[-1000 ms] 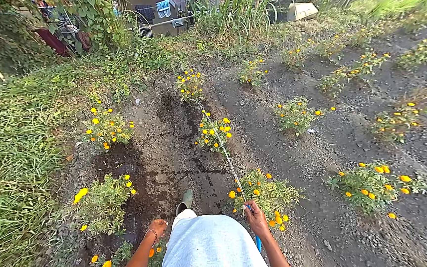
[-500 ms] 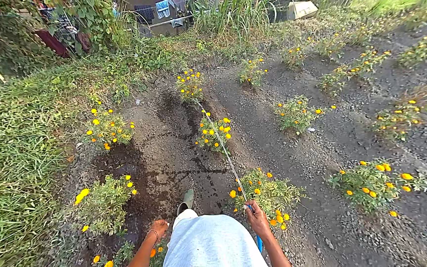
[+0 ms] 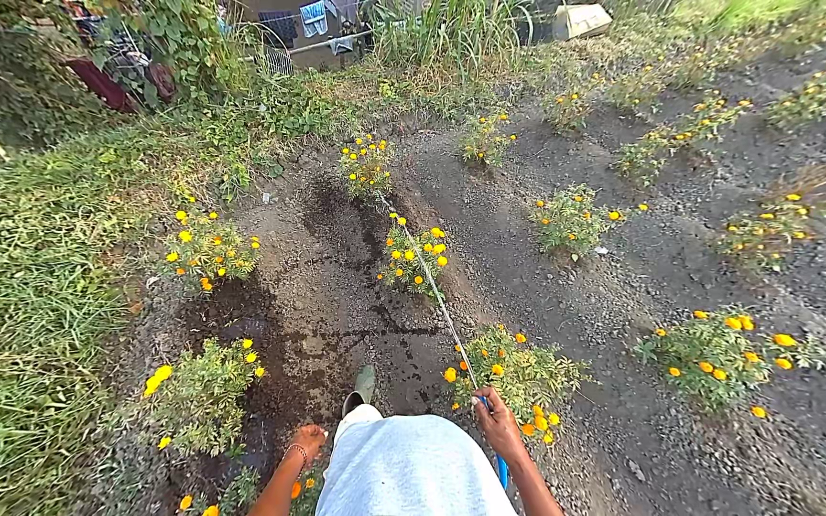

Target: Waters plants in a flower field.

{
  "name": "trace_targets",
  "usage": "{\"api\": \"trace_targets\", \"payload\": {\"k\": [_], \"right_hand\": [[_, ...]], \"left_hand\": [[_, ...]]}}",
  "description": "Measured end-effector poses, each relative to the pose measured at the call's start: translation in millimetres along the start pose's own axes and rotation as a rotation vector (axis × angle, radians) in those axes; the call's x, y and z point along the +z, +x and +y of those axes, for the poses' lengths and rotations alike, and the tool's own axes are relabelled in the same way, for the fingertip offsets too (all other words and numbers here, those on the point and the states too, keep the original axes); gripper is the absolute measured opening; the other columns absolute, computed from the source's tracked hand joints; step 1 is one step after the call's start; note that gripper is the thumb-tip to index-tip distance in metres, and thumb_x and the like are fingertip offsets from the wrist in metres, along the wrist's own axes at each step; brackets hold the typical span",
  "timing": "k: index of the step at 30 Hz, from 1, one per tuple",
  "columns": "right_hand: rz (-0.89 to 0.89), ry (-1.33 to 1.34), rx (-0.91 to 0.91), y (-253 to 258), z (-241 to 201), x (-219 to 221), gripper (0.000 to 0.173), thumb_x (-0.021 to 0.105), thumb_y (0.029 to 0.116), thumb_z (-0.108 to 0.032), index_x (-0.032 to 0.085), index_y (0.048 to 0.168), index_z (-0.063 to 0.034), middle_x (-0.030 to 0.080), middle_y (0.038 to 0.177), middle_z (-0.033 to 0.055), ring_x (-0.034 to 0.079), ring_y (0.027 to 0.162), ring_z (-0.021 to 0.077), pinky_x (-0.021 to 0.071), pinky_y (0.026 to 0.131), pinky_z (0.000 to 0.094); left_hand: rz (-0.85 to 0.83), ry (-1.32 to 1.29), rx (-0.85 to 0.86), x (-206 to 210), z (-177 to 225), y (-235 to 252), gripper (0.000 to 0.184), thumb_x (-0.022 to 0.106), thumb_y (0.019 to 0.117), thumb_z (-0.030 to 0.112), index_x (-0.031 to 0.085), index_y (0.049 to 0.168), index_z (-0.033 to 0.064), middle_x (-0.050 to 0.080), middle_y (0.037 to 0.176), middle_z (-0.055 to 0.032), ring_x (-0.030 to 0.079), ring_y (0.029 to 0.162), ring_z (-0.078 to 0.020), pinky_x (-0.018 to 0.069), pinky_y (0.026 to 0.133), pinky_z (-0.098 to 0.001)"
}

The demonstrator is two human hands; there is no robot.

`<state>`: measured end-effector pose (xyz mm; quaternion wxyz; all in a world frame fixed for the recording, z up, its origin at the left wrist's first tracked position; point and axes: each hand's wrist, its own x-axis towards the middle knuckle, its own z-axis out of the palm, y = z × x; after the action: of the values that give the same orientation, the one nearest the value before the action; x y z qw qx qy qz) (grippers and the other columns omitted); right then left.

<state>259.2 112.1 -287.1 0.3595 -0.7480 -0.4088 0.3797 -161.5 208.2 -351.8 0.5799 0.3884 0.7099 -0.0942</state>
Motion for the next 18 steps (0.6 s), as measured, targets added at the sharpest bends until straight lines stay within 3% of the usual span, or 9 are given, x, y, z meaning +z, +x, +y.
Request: {"api": "trace_targets", "payload": {"k": [13,18], "right_hand": [[-0.015,-0.022,0.012,-5.1,-1.3,-0.7,0.018,0.058,0.1023,-0.013,0.065,0.114,-0.0018,0.058,0.070,0.0045,0.051,0.056,0.0119,0.0476,0.058,0.0328],[-0.028,-0.062,0.009,-5.2,-0.3,0.0,0.018,0.058,0.1025,-0.013,0.065,0.116,-0.0018,0.059,0.073,0.0068,0.053,0.059,0.0150,0.0484,0.061,0.0370]], "left_hand": [[-0.008,0.019,-0.001,-0.1,0.9,-0.2,0.031,0.053,0.1087,0.021,0.062,0.131,0.0013,0.068,0.118,-0.0207,0.068,0.097,-0.0293,0.0550,0.084,-0.0456],[-0.008,0.028,0.011,0.2,-1.2,1.7,0.032,0.054,0.1085,0.021,0.062,0.131,0.0006,0.068,0.120,-0.0215,0.069,0.100,-0.0306,0.0554,0.087,-0.0470]]}}
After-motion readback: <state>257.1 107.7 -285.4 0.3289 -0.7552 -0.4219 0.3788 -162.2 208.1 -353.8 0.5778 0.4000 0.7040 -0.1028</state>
